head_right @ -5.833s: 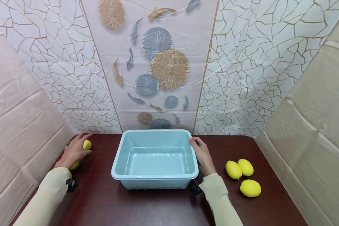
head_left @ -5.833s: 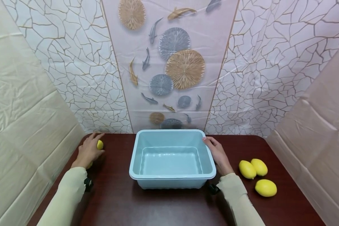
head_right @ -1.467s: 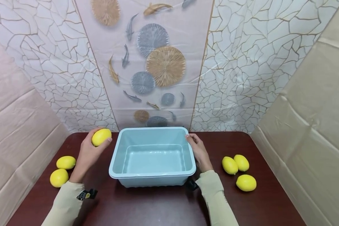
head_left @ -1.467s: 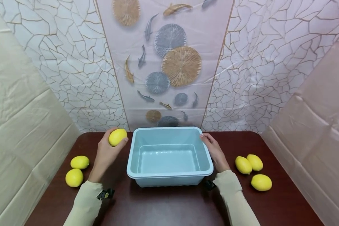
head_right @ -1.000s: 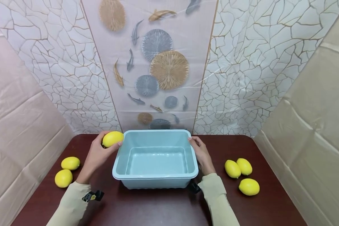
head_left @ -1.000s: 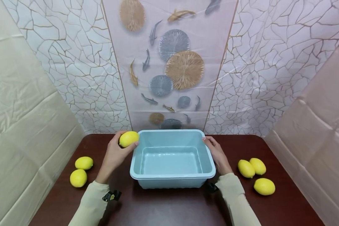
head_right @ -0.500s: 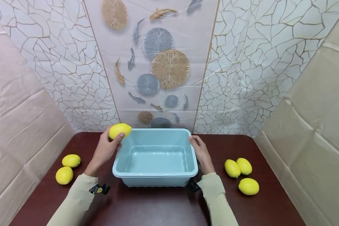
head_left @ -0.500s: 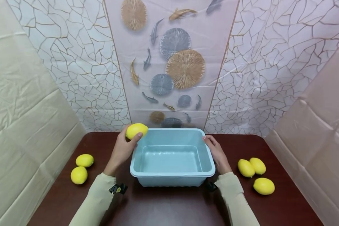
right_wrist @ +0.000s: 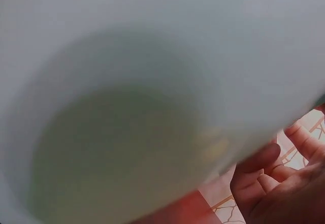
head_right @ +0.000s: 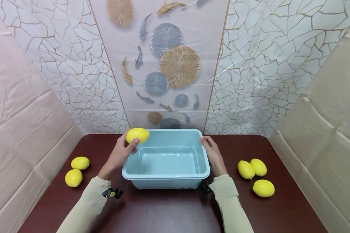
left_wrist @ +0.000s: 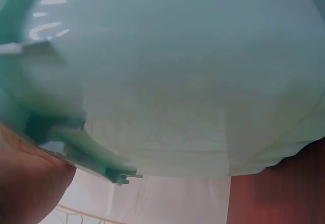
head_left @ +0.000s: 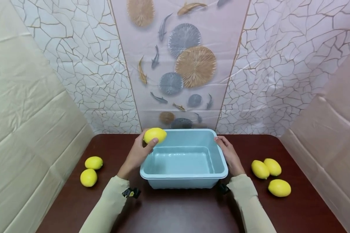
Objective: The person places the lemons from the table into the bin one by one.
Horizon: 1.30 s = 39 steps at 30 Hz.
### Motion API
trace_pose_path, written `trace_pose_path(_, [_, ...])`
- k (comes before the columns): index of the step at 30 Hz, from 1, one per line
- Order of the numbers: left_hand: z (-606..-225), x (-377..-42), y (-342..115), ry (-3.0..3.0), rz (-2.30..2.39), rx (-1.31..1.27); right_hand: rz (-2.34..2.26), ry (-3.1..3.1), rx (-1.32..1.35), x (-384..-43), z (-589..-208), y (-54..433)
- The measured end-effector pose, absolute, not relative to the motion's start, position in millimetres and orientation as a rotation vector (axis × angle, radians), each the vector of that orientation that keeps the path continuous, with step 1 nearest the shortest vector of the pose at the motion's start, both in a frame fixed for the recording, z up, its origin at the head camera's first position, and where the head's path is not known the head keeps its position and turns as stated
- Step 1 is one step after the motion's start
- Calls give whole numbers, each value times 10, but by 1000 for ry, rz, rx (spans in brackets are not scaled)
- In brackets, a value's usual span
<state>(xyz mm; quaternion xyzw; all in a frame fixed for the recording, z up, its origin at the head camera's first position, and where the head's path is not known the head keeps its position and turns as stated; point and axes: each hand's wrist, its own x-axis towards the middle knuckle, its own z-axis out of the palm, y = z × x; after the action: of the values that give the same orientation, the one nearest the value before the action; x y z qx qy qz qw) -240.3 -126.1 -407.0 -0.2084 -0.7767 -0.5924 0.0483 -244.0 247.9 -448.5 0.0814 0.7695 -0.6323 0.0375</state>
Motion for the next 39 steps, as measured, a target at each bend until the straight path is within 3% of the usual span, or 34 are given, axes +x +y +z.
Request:
trace_pose_path(21, [-4026,-2561,-1173,-2502,-1598,-782,-1975,2359,259,-2438,-4473,2454])
trace_pose_path(39, [-3880,-2774,-1109,-2859,-560,-913,-1968,2339,268,-2464,-4494,2480])
